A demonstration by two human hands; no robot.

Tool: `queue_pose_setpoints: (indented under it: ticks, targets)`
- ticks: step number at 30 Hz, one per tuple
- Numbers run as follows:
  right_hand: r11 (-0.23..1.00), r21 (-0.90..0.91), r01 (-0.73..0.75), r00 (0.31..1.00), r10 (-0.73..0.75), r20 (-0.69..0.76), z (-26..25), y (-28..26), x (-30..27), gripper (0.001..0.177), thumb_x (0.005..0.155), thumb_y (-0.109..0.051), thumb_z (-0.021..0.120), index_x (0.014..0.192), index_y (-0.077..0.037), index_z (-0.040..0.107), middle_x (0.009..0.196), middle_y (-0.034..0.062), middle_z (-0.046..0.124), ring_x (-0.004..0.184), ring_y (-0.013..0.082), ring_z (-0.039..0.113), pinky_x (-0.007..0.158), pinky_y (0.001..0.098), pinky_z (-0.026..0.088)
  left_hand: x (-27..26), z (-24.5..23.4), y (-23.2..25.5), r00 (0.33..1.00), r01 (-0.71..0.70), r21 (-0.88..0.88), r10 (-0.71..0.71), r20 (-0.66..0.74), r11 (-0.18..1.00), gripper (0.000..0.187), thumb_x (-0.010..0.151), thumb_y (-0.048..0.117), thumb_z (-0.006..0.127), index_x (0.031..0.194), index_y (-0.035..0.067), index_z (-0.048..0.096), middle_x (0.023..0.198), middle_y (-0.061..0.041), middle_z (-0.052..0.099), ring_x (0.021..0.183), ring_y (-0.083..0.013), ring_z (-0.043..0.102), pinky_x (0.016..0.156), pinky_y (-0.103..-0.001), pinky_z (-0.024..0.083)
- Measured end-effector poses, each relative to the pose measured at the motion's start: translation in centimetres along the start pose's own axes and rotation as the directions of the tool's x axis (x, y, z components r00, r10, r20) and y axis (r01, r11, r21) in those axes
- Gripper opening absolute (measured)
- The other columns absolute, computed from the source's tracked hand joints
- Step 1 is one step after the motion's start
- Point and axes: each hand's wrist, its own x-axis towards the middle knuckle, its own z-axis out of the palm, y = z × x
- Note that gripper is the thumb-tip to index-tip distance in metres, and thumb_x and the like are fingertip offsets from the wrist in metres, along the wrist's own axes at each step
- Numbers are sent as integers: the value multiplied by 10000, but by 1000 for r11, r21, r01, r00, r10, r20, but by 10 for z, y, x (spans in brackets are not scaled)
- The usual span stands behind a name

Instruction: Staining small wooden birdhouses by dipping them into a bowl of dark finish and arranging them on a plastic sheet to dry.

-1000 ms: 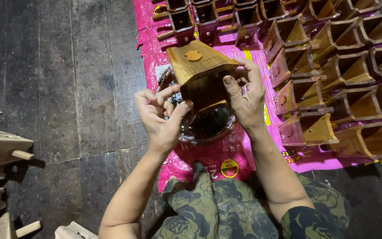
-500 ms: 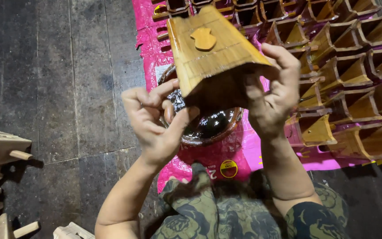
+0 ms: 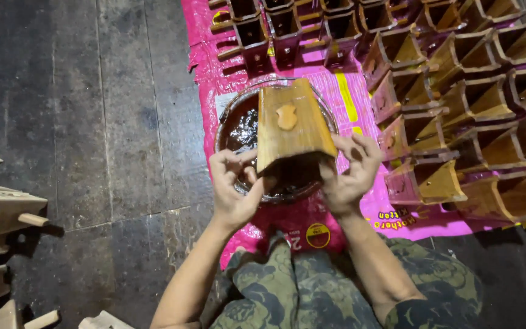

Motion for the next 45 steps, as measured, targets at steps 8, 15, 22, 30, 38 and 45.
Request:
queue_pose_setpoints:
  ticks: [8, 15, 22, 30, 38, 45]
  targets:
    - [999, -32, -22, 999, 21, -42, 0, 21, -15, 604, 873, -232, 821, 1291, 72, 507, 1111, 211, 689, 1000, 289, 733, 906, 377, 586, -5, 2, -21, 997, -77, 60, 77, 8, 995, 514, 819, -41, 780, 1165, 31, 406, 1127, -192, 712, 623, -123, 562, 505, -217, 484]
    - [999, 4, -52, 998, 53, -44, 3, 32, -12, 420, 912, -51, 793, 1233, 69, 550, 995, 204, 705, 944, 276, 745, 852, 409, 597, 3, 6, -37, 999, 7, 70, -9, 34, 998, 584, 844, 26, 794, 1229, 31, 354, 1107, -171, 738, 605, -91, 542, 525, -210, 458]
    - [996, 8, 93, 981, -91, -172, -10, 40, -30, 725, 901, -568, 712, 1220, 62, 549, 1084, 187, 641, 1027, 283, 704, 911, 411, 583, -6, 8, -32, 980, -159, 56, 150, 133, 986, 600, 780, -66, 730, 1215, 59, 336, 1180, -203, 727, 611, -144, 592, 550, -250, 483]
    - [995, -23, 92, 994, -93, -62, -16, 20, -29, 687, 952, -515, 662, 1302, 44, 472, 1145, 160, 734, 1122, 202, 564, 1172, 319, 275, -8, 3, -26, 987, -102, 79, 91, 133, 992, 648, 813, -16, 805, 1237, 71, 322, 1159, -190, 738, 811, -198, 709, 674, -289, 543]
    - [1000, 27, 5, 998, -4, -57, -20, 20, -23, 544, 904, -368, 738, 1233, 25, 557, 1149, 153, 599, 1070, 299, 689, 953, 385, 567, -10, -1, -47, 987, -88, 95, 74, 141, 992, 643, 784, -24, 800, 1233, 72, 350, 1142, -165, 742, 755, -157, 672, 619, -257, 514]
    - [994, 88, -58, 995, 64, -71, -13, 12, -25, 449, 928, -153, 758, 1256, 30, 511, 1152, 208, 640, 1065, 364, 730, 926, 425, 590, -14, -1, -42, 991, -58, 60, 50, 124, 996, 669, 781, -26, 784, 1258, 107, 333, 1157, -156, 730, 761, -126, 669, 625, -227, 501]
